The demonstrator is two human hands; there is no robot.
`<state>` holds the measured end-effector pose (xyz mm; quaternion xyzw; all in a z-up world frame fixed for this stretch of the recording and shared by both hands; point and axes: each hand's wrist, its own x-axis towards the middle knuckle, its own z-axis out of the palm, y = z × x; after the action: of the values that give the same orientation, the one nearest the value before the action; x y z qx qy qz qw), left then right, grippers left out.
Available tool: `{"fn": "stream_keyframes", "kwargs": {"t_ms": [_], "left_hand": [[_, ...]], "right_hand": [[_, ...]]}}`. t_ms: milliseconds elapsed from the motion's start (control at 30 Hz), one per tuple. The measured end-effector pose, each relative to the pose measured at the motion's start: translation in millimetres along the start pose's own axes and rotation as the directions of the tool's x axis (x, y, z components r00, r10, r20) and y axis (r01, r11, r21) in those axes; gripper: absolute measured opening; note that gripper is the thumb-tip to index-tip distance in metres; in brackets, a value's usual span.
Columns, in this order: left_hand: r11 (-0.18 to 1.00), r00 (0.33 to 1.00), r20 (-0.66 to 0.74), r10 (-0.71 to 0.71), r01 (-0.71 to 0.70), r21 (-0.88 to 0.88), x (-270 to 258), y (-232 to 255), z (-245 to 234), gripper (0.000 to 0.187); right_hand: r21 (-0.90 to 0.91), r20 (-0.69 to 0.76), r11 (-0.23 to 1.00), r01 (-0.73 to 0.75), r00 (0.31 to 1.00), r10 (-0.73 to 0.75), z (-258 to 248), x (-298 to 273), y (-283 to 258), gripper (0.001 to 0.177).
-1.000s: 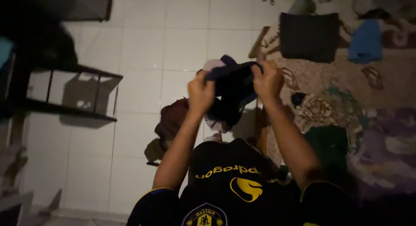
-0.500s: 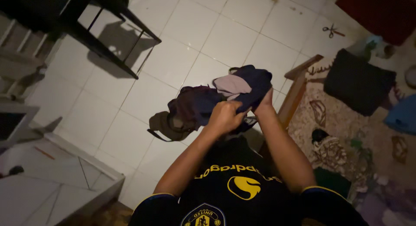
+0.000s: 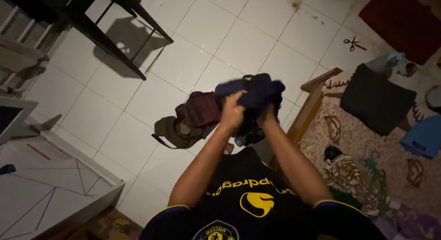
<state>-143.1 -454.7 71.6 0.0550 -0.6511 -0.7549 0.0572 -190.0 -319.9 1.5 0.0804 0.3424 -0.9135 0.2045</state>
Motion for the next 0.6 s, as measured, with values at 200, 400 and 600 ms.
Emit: {"fn": "stream_keyframes", "kwargs": {"t_ms": [200, 400, 600], "left_hand": [[0.810, 0.880, 0.377, -0.289, 0.434, -0.393, -55, -2, 59, 0.045], [0.486, 0.722, 0.316, -0.615, 0.663, -0.570, -58, -18, 60, 0.054], [0.854, 0.758, -0.402, -0.513, 0.405, -0.327, 60, -22, -138, 0.040]], "right_hand": [[-0.059, -0.029, 0.994, -0.096, 0.995, 0.095, -8, -8, 11, 0.042], [-0.102, -0.035, 0.978, -0.183, 0.983, 0.181, -7, -1, 21, 0.048], [-0.176, -0.072, 0.937, -0.301, 0.954, 0.293, -11, -3, 9, 0.054]]}}
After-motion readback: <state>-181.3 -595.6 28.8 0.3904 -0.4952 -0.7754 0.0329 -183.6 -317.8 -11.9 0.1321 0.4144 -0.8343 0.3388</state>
